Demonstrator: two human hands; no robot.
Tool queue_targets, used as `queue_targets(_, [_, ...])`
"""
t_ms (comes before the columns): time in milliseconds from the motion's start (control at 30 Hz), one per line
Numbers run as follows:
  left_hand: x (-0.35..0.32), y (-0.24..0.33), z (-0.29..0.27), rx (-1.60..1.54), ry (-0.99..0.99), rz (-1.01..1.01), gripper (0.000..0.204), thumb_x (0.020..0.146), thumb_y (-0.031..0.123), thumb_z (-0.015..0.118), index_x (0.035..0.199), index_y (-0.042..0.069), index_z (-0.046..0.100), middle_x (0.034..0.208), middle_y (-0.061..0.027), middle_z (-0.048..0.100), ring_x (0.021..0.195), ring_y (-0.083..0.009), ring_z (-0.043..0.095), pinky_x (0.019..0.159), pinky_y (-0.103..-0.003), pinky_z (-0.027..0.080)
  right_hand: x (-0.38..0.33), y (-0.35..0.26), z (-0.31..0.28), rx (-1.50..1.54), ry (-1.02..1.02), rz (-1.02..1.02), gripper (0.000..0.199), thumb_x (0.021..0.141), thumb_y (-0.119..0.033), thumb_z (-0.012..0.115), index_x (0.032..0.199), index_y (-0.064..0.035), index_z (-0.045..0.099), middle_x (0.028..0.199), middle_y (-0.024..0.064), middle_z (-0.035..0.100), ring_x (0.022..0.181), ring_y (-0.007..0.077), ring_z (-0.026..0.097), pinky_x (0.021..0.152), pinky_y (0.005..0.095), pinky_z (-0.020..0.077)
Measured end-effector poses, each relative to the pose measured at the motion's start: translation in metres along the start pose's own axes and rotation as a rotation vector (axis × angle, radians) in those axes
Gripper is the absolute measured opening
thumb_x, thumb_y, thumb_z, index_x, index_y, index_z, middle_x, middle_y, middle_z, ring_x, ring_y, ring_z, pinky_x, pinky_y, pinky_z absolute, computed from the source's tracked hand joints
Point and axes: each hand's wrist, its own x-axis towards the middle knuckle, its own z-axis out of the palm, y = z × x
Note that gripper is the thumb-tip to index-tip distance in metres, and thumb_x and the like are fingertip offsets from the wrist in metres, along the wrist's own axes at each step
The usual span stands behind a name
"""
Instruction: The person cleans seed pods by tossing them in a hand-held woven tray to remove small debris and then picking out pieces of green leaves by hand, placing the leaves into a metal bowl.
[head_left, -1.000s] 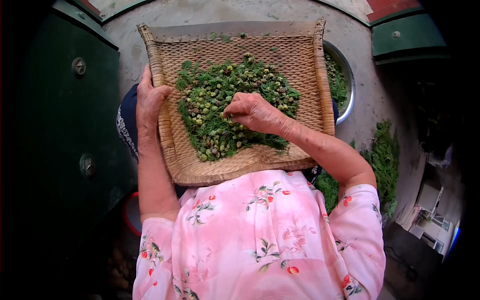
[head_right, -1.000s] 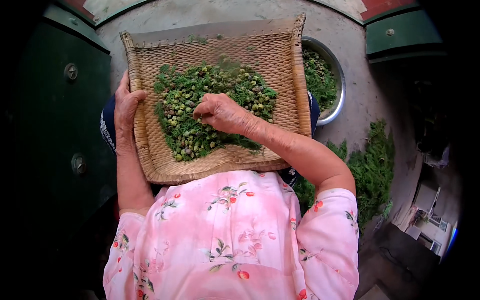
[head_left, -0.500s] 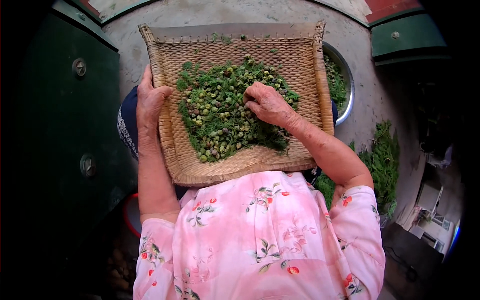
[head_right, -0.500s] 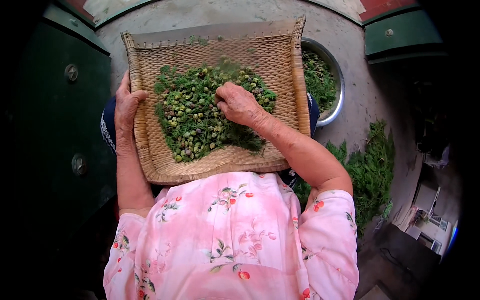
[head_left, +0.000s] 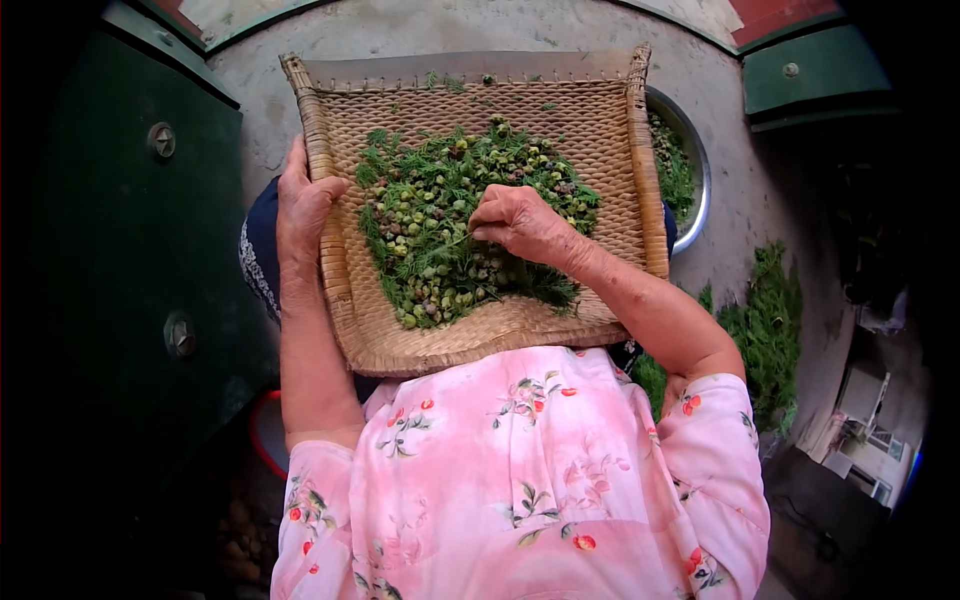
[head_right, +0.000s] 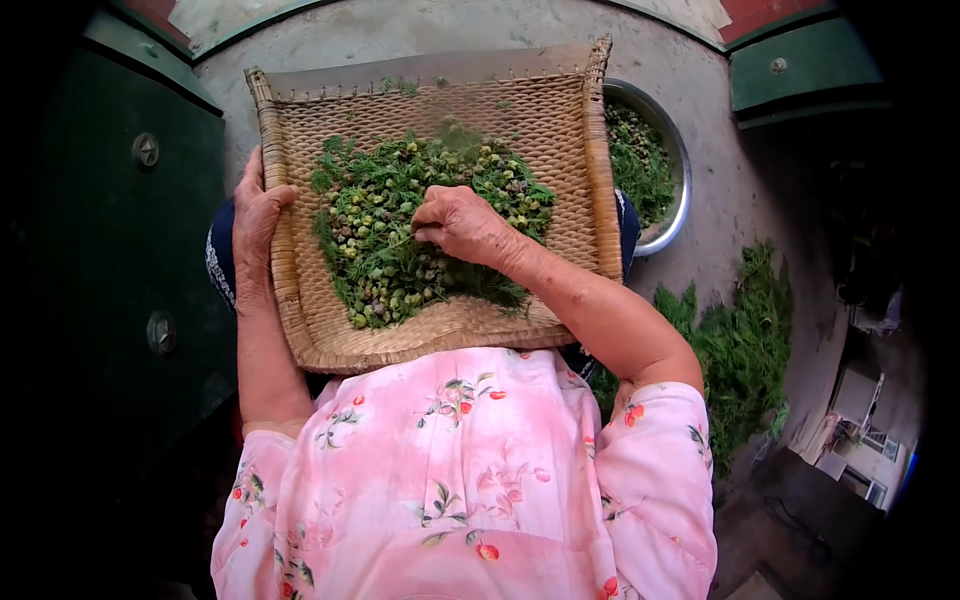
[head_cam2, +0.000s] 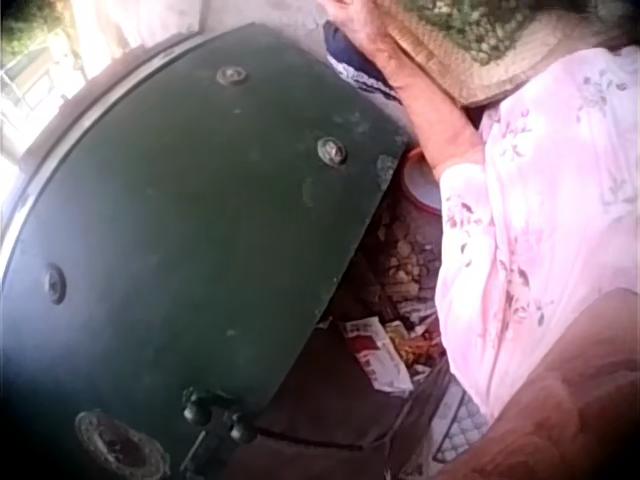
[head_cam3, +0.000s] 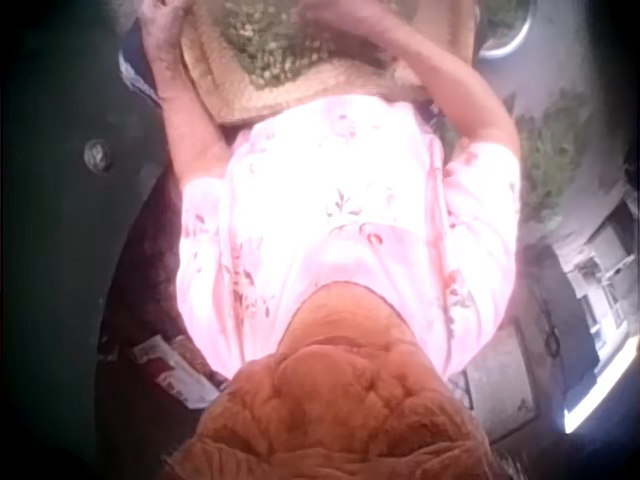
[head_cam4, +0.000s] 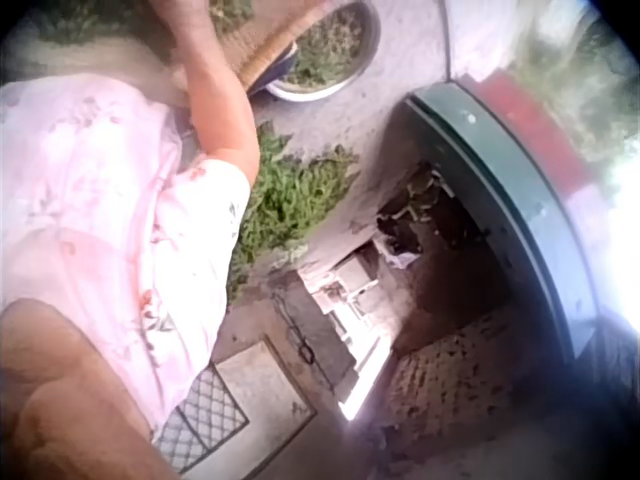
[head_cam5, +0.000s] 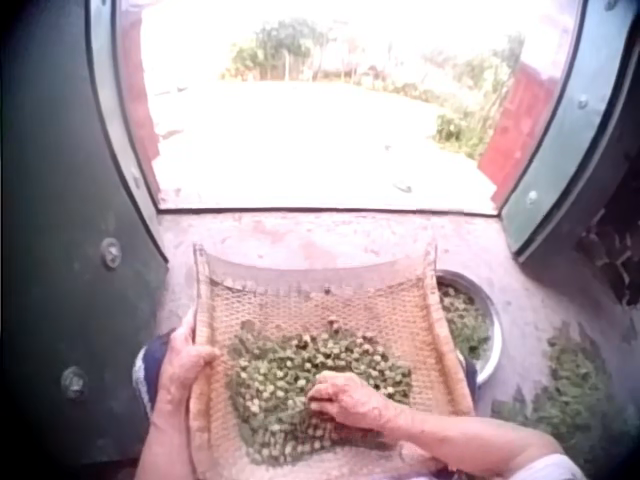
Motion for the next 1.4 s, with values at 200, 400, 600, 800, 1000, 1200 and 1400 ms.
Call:
queue_targets(200, [0.004,-0.020,-0.003,0.594,0.186,0.326,0.062,0.070,0.004,0.057,0.131,-0.003,0.043,0.128,-0.0233,0.047,0.109,-0.0344,0.053,0.093,-0.035,0.043,0.004,-0.016,-0.028,0.422,0.087,0.381,0.017,0.084,-0.015,0.061,0.090,0.0010,0.065,0.069,0.0050,0.061,0.059,0.0127,0.059,0.054,0.0298,0.0467])
queue_targets(400, [-0.012,0.001,0.012,0.852,0.081,0.500,0.048,0.079,0.010,0.061,0.125,0.000,0.051,0.133,-0.0217,0.046,0.118,-0.0375,0.048,0.098,-0.039,0.040,0.007,-0.014,-0.034,0.694,0.071,0.612,0.023,0.085,-0.021,0.061,0.093,-0.0003,0.065,0.071,0.0032,0.061,0.063,0.0098,0.059,0.053,0.0270,0.0470])
queue_targets(600, [-0.024,0.021,0.054,0.828,-0.348,0.572,0.032,0.085,0.019,0.062,0.111,0.001,0.059,0.105,-0.0174,0.062,0.097,-0.0335,0.059,0.084,-0.042,0.045,0.006,-0.016,-0.028,0.310,0.039,0.250,0.020,0.079,-0.016,0.065,0.092,0.0002,0.067,0.076,0.0107,0.065,0.068,0.0179,0.062,0.065,0.0324,0.0507])
queue_targets(800, [-0.033,0.015,0.058,0.532,-0.542,0.038,0.017,0.086,0.014,0.063,0.093,-0.002,0.064,0.067,-0.0116,0.059,0.061,-0.0168,0.058,0.060,-0.029,0.047,-0.002,-0.022,-0.045,0.316,0.213,0.278,0.019,0.082,-0.014,0.063,0.091,0.0017,0.066,0.074,0.0089,0.063,0.064,0.0150,0.059,0.061,0.0295,0.0492])
queue_targets(1000, [-0.017,-0.020,0.037,0.422,-0.306,0.240,0.018,0.084,0.010,0.064,0.099,-0.001,0.063,0.080,-0.0076,0.062,0.067,-0.0148,0.056,0.063,-0.028,0.047,-0.026,0.006,-0.115,0.974,1.251,0.266,0.018,0.089,-0.016,0.060,0.095,0.0010,0.061,0.074,0.0076,0.063,0.064,0.0123,0.063,0.051,0.0228,0.0516])
queue_targets(1200, [-0.022,-0.021,0.046,0.957,-0.374,0.513,0.033,0.077,0.012,0.066,0.107,0.001,0.059,0.108,-0.0163,0.057,0.101,-0.0358,0.054,0.085,-0.041,0.045,-0.036,0.005,-0.111,0.556,0.638,0.476,0.041,0.087,-0.016,0.064,0.123,0.0007,0.052,0.092,0.0081,0.062,0.070,0.0134,0.063,0.058,0.0212,0.0548])
queue_targets(1400, [-0.027,-0.016,0.043,0.948,-0.487,0.419,0.031,0.079,0.014,0.065,0.106,0.001,0.059,0.109,-0.0149,0.057,0.102,-0.0343,0.054,0.087,-0.039,0.044,-0.031,-0.020,-0.049,-0.275,-0.467,0.161,0.079,0.066,-0.010,0.076,0.136,-0.0105,0.038,0.117,0.0165,0.046,0.104,0.0335,0.053,0.082,0.0414,0.0487])
